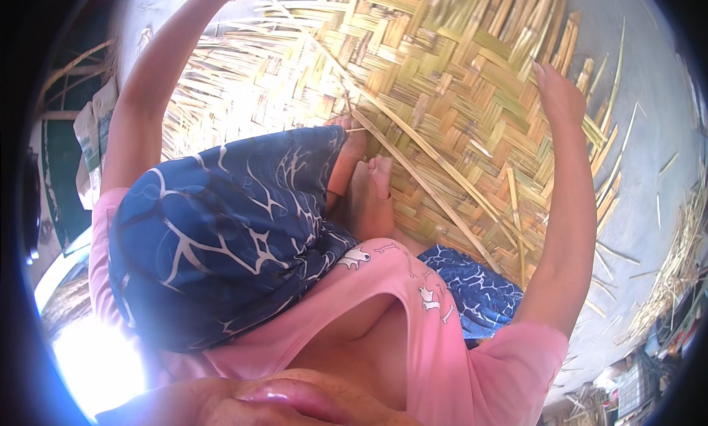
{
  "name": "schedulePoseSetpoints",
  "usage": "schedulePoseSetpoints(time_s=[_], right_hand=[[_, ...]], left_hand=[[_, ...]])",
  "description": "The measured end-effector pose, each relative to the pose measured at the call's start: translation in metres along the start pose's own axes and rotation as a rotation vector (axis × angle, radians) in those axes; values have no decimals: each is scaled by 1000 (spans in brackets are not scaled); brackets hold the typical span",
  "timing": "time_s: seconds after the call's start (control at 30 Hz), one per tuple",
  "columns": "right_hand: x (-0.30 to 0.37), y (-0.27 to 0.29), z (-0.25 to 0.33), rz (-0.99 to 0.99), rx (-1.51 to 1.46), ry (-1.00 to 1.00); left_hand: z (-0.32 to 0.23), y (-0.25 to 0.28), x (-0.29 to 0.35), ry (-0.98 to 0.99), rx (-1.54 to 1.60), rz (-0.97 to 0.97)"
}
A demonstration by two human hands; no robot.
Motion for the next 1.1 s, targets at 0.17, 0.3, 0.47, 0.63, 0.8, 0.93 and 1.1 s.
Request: schedulePoseSetpoints(time_s=[0.17, 0.3, 0.47, 0.63, 0.8, 0.93, 1.1], right_hand=[[1, 5, 2, -10, 0, -9], [1, 6, 4, -15, 27, 20], [6, 16, 5, -35, 100, 44], [14, 64, 61, -354, 299, 153], [42, 131, 256, -458, 54, 575], [66, 165, 374, -510, -81, 822], [65, 165, 452, -16, -327, 950]], left_hand=[[37, -8, 3, 34, 19, 4], [61, -16, 15, 57, 104, -15], [43, -12, 49, 21, 494, 83], [19, 10, 88, -172, 593, 23], [0, 20, 106, -93, 128, -116], [-31, 34, 118, -132, -87, -287], [-50, 22, 181, -206, 30, -337]])
Point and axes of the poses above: each hand's wrist, its own x-axis away from the middle knuckle, its own y-axis out of the back of the hand, z = x × y, the point moved 8 cm from there along -x, towards the middle knuckle, and after that the axes turned 4 degrees about z, right-handed, at the moved point
